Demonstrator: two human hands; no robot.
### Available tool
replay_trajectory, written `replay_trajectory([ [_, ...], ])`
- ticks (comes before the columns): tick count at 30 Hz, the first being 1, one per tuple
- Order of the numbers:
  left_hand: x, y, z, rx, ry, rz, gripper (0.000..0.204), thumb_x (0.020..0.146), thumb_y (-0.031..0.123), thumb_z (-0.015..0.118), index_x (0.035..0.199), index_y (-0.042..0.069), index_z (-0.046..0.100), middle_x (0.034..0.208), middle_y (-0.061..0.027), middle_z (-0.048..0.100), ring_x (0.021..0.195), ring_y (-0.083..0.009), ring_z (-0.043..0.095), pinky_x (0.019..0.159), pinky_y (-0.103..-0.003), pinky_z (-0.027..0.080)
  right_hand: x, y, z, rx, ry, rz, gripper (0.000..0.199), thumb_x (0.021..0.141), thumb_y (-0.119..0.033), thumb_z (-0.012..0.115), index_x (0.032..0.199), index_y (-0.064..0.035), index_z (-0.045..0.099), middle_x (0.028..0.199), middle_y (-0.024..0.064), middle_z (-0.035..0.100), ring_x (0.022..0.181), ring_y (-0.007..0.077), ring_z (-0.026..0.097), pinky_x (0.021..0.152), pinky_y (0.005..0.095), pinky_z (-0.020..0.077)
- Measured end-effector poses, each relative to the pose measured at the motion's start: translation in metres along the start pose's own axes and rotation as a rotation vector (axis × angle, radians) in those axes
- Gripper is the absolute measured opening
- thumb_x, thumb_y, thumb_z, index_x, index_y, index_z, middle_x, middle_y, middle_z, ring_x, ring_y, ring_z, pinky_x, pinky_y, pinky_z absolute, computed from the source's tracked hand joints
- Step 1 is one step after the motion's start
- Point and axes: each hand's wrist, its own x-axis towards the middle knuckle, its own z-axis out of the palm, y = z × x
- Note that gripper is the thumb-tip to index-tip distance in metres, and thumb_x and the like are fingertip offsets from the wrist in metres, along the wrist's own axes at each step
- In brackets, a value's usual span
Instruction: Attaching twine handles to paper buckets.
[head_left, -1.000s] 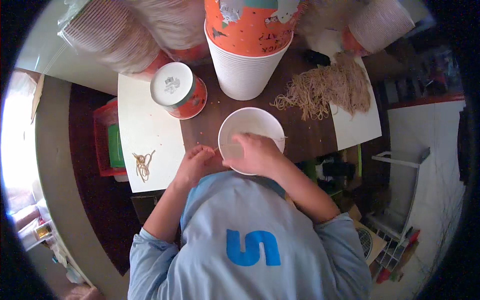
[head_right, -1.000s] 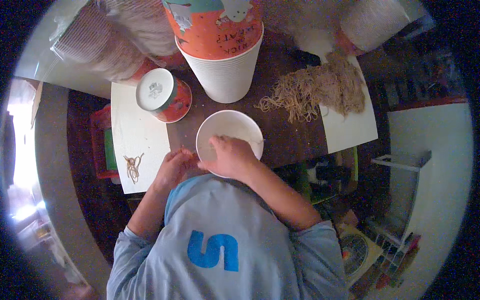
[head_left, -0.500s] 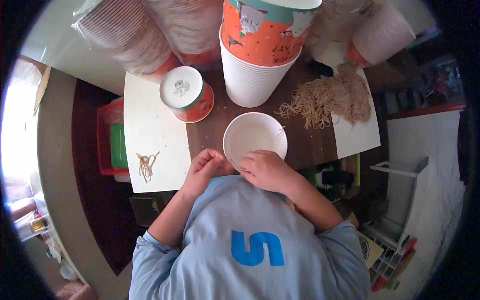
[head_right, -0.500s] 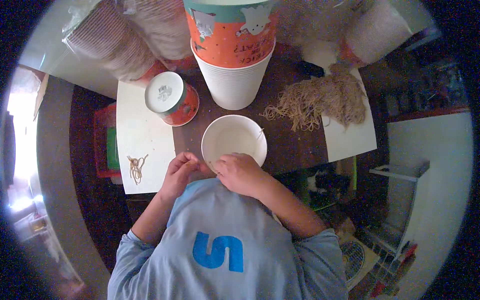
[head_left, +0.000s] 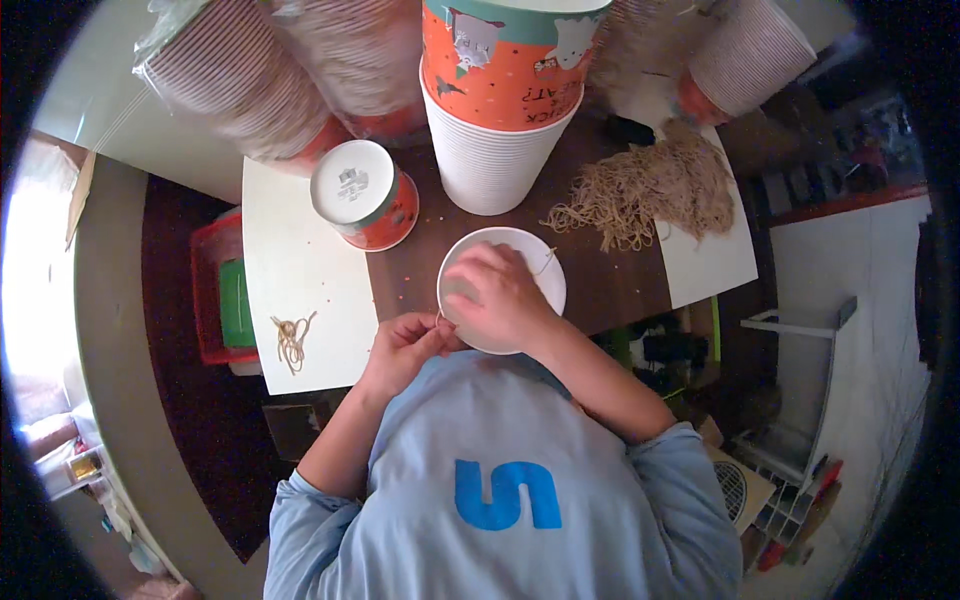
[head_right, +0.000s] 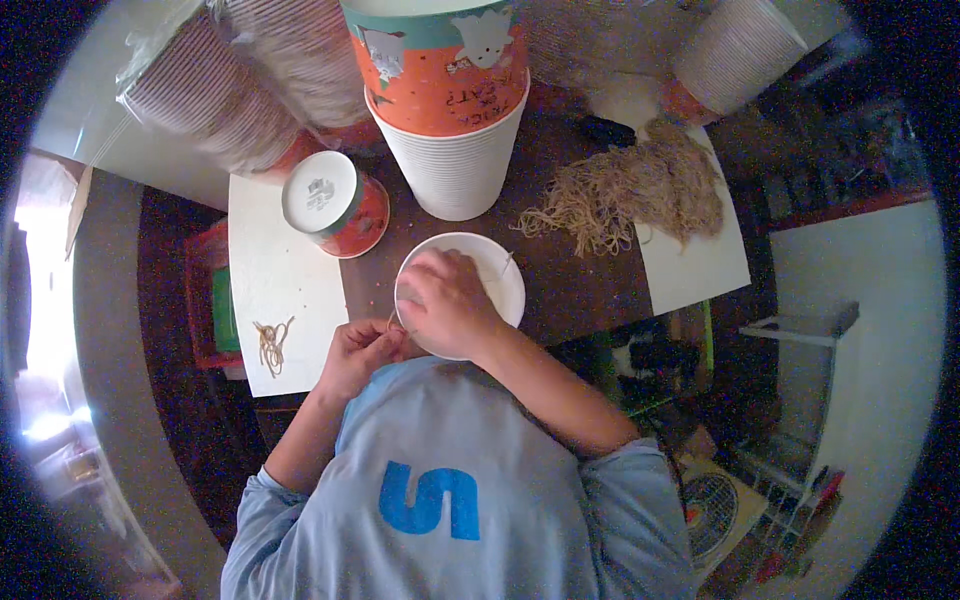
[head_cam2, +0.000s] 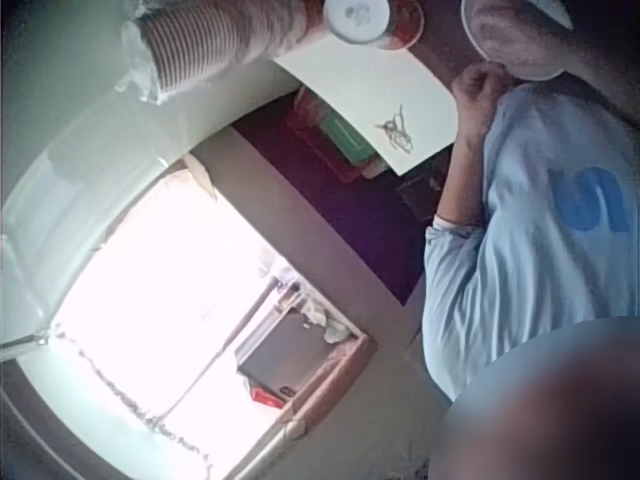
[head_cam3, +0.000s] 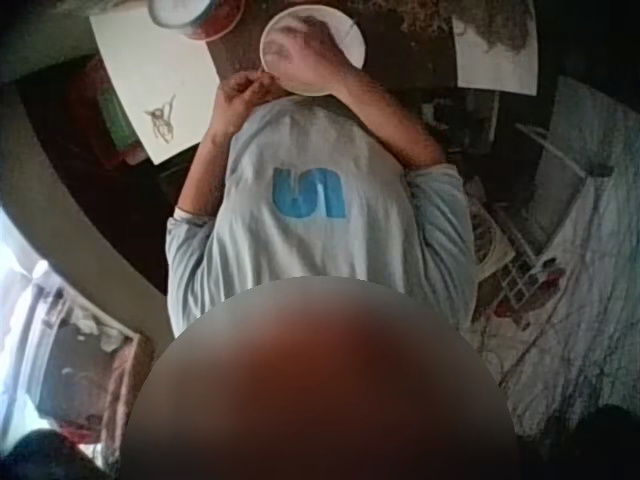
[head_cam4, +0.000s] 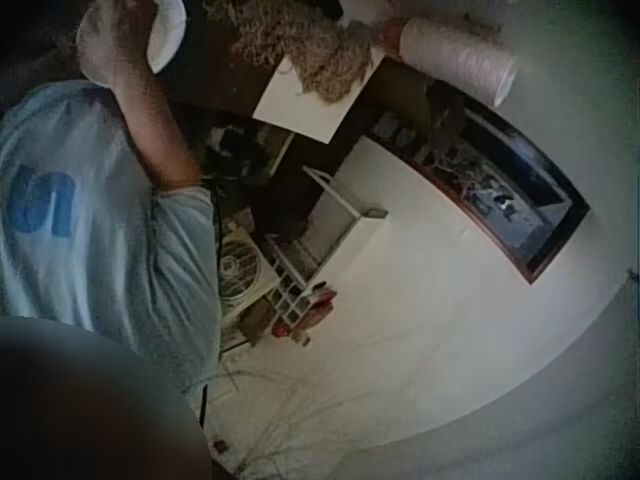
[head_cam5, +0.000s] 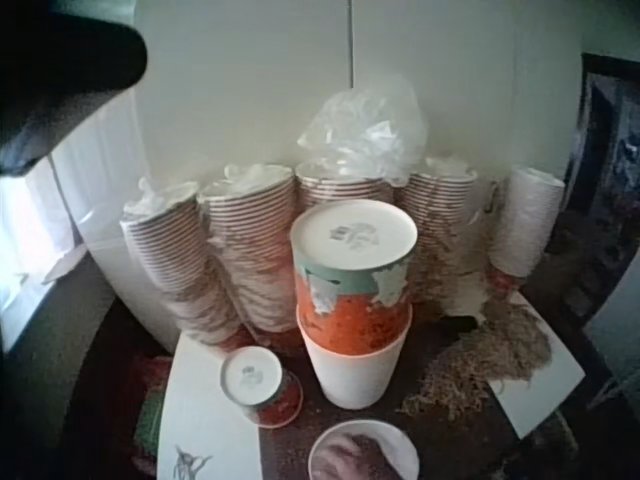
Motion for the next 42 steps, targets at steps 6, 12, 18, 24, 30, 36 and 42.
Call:
replay_trajectory([
  [6, 0.002, -0.01, -0.007, -0.181, 0.007, -0.056, 0.013, 0.089, 0.008, 0.055, 0.093, -0.001, 0.062, 0.083, -0.0067, 0.065, 0.075, -0.0111, 0.06, 0.069, -0.024, 0.049, -0.028, -0.006, -0.015, 0.085, -0.142, -0.04, 0.013, 0.067, -0.01, 0.067, 0.078, -0.0094, 0.06, 0.084, 0.0046, 0.055, 0.081, 0.0251, 0.054, 0.076, 0.0383, 0.0416],
  [12, 0.001, -0.005, -0.01, -0.143, 0.012, -0.051, 0.01, 0.088, 0.006, 0.056, 0.093, 0.0, 0.063, 0.084, -0.0068, 0.065, 0.076, -0.0126, 0.062, 0.071, -0.025, 0.051, -0.03, -0.01, 0.007, -0.032, -0.066, -0.152, 0.009, 0.069, -0.008, 0.064, 0.076, -0.0085, 0.059, 0.078, 0.0043, 0.054, 0.075, 0.024, 0.054, 0.071, 0.0381, 0.0404],
  [18, -0.01, -0.006, -0.009, -0.132, 0.077, 0.027, 0.01, 0.082, -0.006, 0.058, 0.091, -0.001, 0.061, 0.09, -0.0071, 0.065, 0.082, -0.0133, 0.063, 0.075, -0.026, 0.051, -0.052, -0.031, 0.008, 0.002, -0.133, 0.049, 0.004, 0.074, -0.008, 0.061, 0.074, -0.006, 0.057, 0.075, 0.0096, 0.054, 0.067, 0.0288, 0.056, 0.061, 0.039, 0.045],
  [24, -0.023, -0.008, -0.002, 0.265, 0.216, 0.048, 0.008, 0.082, -0.003, 0.06, 0.089, -0.003, 0.06, 0.088, -0.0075, 0.065, 0.082, -0.0111, 0.062, 0.074, -0.024, 0.05, -0.079, -0.048, 0.029, 0.121, -0.083, 0.26, 0.004, 0.075, -0.005, 0.058, 0.074, -0.0045, 0.055, 0.073, 0.0108, 0.053, 0.067, 0.0305, 0.057, 0.058, 0.0406, 0.0476],
  [30, -0.018, -0.026, -0.01, -0.239, 0.183, -0.201, 0.005, 0.083, 0.005, 0.06, 0.086, 0.001, 0.06, 0.084, -0.007, 0.066, 0.08, -0.012, 0.061, 0.069, -0.024, 0.046, -0.084, -0.057, 0.041, -0.153, -0.044, 0.373, 0.004, 0.076, -0.005, 0.058, 0.076, -0.0047, 0.054, 0.072, 0.012, 0.055, 0.063, 0.0312, 0.058, 0.056, 0.0415, 0.0473],
  [36, -0.017, -0.025, -0.014, -0.491, 0.09, -0.382, 0.003, 0.085, 0.007, 0.056, 0.086, 0.005, 0.059, 0.084, -0.007, 0.064, 0.079, -0.0174, 0.062, 0.071, -0.028, 0.048, -0.082, -0.053, 0.051, -0.032, 0.052, 0.419, 0.002, 0.076, -0.004, 0.057, 0.078, -0.0027, 0.057, 0.072, 0.0139, 0.058, 0.062, 0.0331, 0.058, 0.055, 0.0391, 0.047],
  [42, -0.013, -0.007, -0.005, -0.501, 0.114, -0.345, 0.003, 0.081, 0.002, 0.06, 0.083, 0.003, 0.06, 0.083, -0.0087, 0.065, 0.073, -0.0155, 0.061, 0.067, -0.025, 0.044, -0.082, -0.049, 0.048, 0.468, 0.012, 0.592, 0.016, 0.082, -0.007, 0.053, 0.092, 0.0015, 0.062, 0.086, 0.0173, 0.064, 0.071, 0.0279, 0.064, 0.064, 0.0348, 0.0495],
])
